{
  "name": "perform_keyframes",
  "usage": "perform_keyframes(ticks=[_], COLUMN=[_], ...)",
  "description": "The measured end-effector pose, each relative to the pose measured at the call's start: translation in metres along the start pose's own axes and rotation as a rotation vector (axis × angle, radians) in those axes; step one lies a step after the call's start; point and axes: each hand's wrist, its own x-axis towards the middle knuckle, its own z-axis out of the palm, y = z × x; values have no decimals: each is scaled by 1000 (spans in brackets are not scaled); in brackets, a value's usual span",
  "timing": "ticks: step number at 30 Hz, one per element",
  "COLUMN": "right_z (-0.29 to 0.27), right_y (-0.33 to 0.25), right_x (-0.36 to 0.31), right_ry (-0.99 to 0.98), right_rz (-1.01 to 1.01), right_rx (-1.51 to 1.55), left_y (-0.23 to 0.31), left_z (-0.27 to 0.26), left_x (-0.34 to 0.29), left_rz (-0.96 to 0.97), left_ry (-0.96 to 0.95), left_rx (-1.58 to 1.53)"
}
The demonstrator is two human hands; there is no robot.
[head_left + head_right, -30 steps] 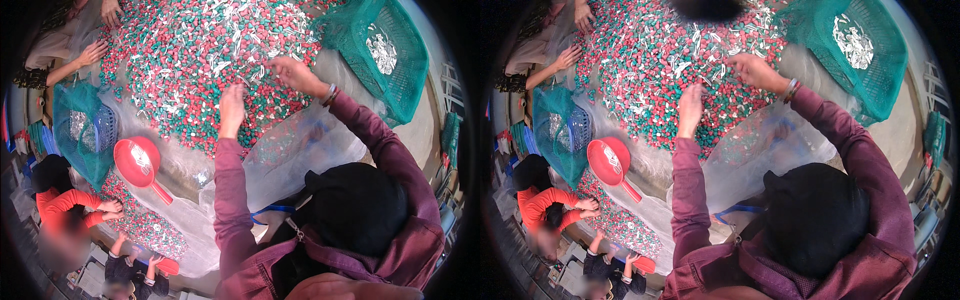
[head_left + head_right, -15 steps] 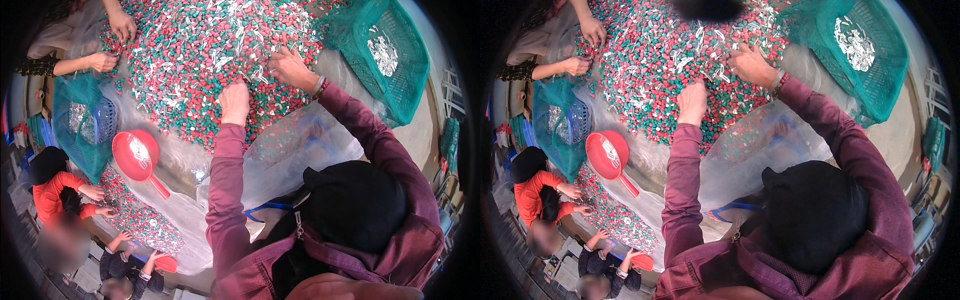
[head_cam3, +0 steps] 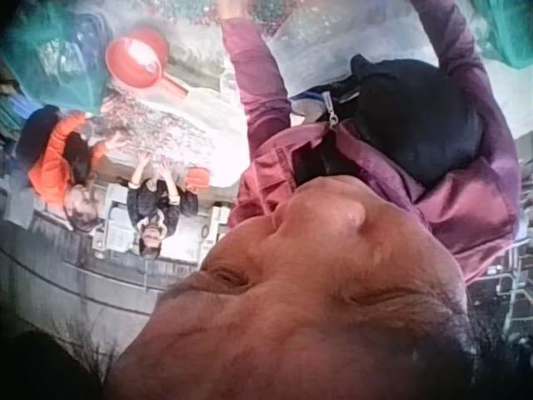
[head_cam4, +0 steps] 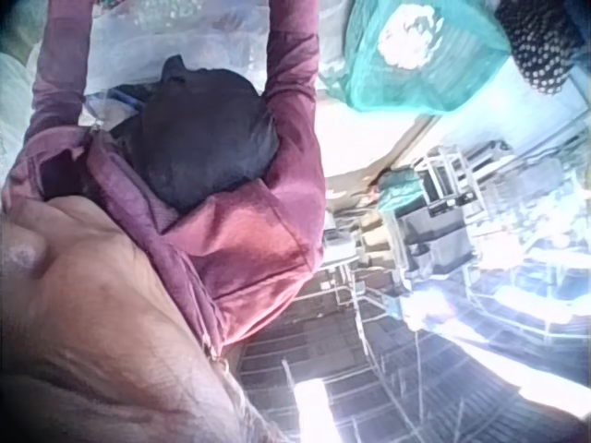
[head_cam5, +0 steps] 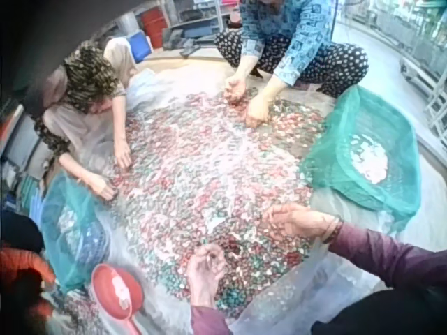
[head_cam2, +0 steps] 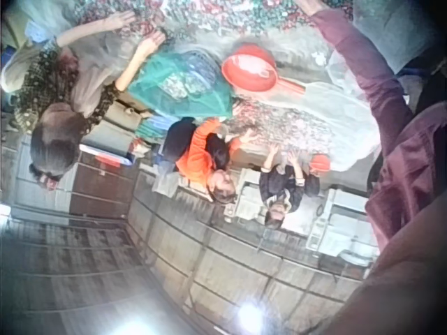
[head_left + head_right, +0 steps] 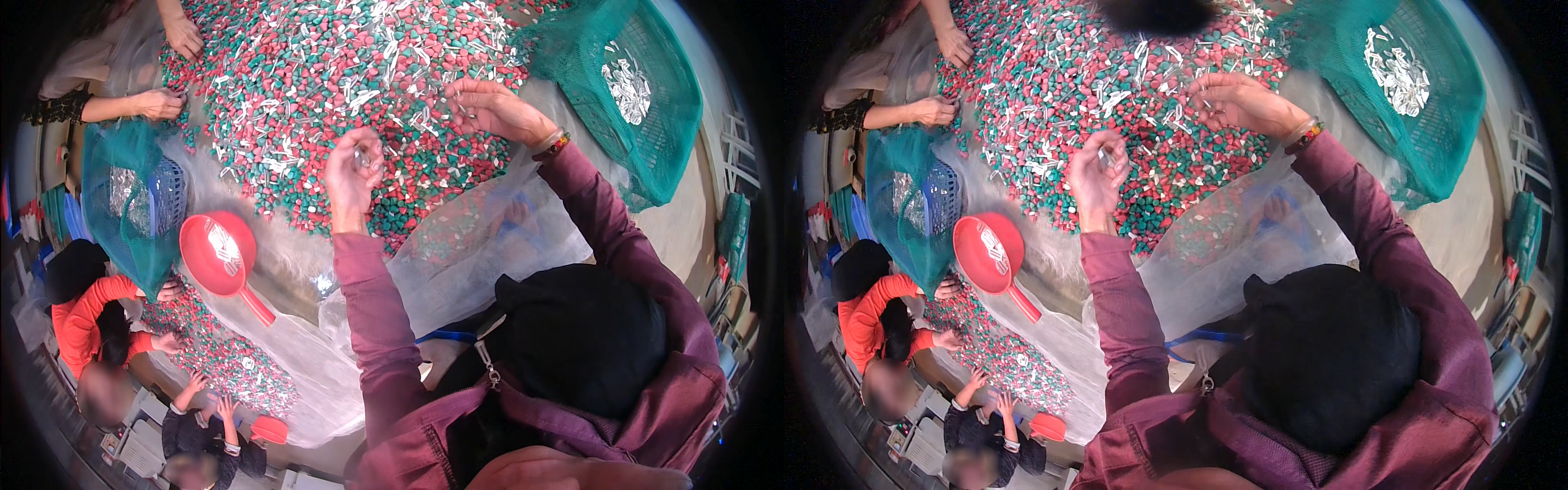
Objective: The person sorts a large pile of red and green capsules by hand, picking up individual units and placing them into a green basket. Other workers are visible nearby performing similar sorting tasks.
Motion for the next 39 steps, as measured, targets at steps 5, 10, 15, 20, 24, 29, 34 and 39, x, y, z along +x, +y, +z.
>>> perform_keyframes(ticks=[5, 10, 15, 20, 24, 29, 34, 39], right_z=[13, 25, 10, -4, 6, 16, 19, 8], right_y=[27, 66, 50, 14, 21, 40, 56, 45], right_x=[17, 40, 33, 14, 29, 45, 44, 46], right_ry=[119, 278, 138, 11, 133, 67, 200, 99], right_rz=[-179, -276, -149, 108, -461, -351, -313, -384], right_rx=[-1301, -1813, -1316, -334, -1099, -1894, -1898, -1128], left_y=[-10, -34, -1, 7, -13, -18, -34, -37], left_z=[31, 38, -8, -29, -17, -9, -5, -9], left_x=[48, 69, 49, 12, 9, 20, 12, 8], left_rz=[-13, 125, 72, 120, 251, 436, 497, 356], left_ry=[338, 283, 301, 256, -62, -106, -201, -24], left_rx=[1746, 1852, 1552, 968, 1783, 2125, 2312, 2172])
